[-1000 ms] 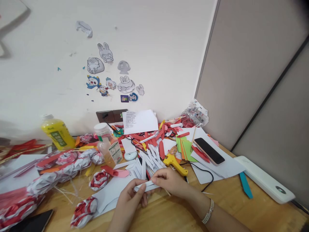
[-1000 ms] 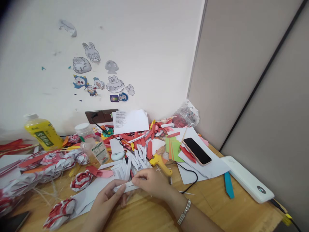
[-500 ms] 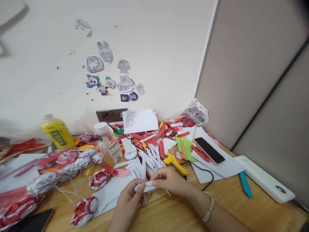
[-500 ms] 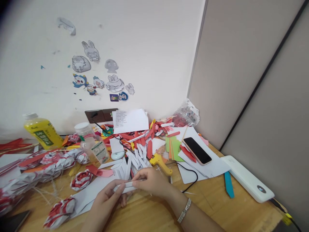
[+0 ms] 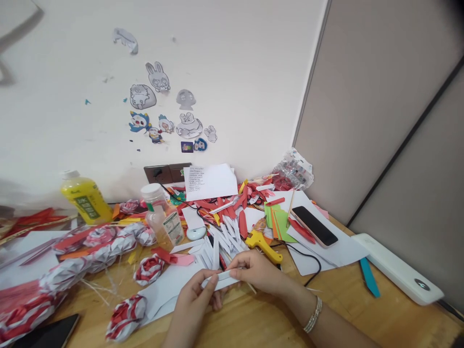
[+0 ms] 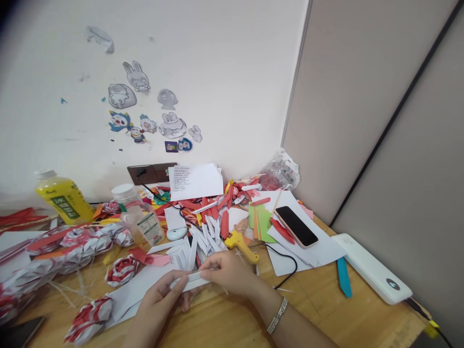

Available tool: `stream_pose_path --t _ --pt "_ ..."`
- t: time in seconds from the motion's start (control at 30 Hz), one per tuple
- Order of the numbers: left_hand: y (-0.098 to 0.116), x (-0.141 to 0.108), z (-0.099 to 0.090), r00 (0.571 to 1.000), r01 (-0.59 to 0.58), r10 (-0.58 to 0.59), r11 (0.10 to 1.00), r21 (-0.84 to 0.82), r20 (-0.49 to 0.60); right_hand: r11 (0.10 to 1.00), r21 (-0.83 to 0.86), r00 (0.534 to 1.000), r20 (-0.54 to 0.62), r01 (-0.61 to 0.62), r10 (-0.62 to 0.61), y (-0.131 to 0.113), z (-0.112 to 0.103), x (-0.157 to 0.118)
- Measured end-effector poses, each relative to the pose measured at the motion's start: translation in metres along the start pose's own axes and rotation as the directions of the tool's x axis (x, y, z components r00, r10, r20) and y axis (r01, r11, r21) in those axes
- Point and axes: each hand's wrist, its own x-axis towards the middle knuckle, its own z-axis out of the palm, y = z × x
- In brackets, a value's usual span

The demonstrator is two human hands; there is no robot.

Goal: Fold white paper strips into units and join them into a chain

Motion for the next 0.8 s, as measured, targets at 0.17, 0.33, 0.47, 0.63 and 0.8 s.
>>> stream_pose_path --t 0.17,0.33,0.47,0.63,0.8 --pt "-0.001 0.000 0.000 0.999 0.047 -0.047 0.998 -0.043 0.010 1.000 -0.028 1.000 0.004 0.000 0.000 -0.001 -0.001 0.001" --pt "-0.004 0.002 -0.003 0.999 0.043 -0.042 0.998 -0.035 0.029 0.999 -0.048 1.000 -0.011 0.008 -0.009 0.000 0.000 0.000" --pt "-0.002 0.000 -0.002 1.000 0.002 -0.003 0.999 0.033 0.010 0.995 -0.102 0.999 -0.027 0.020 -0.023 -0.003 0.001 -0.001" --pt "0.003 -0.005 0.005 0.999 -0.032 0.034 0.989 0.142 -0.015 0.960 -0.249 0.988 -0.057 0.125 -0.143 -0.015 0.008 -0.005" --pt "0.001 -0.010 0.009 0.998 -0.062 0.065 0.974 0.220 -0.007 0.938 -0.307 0.983 -0.042 0.159 -0.180 -0.021 0.015 -0.008"
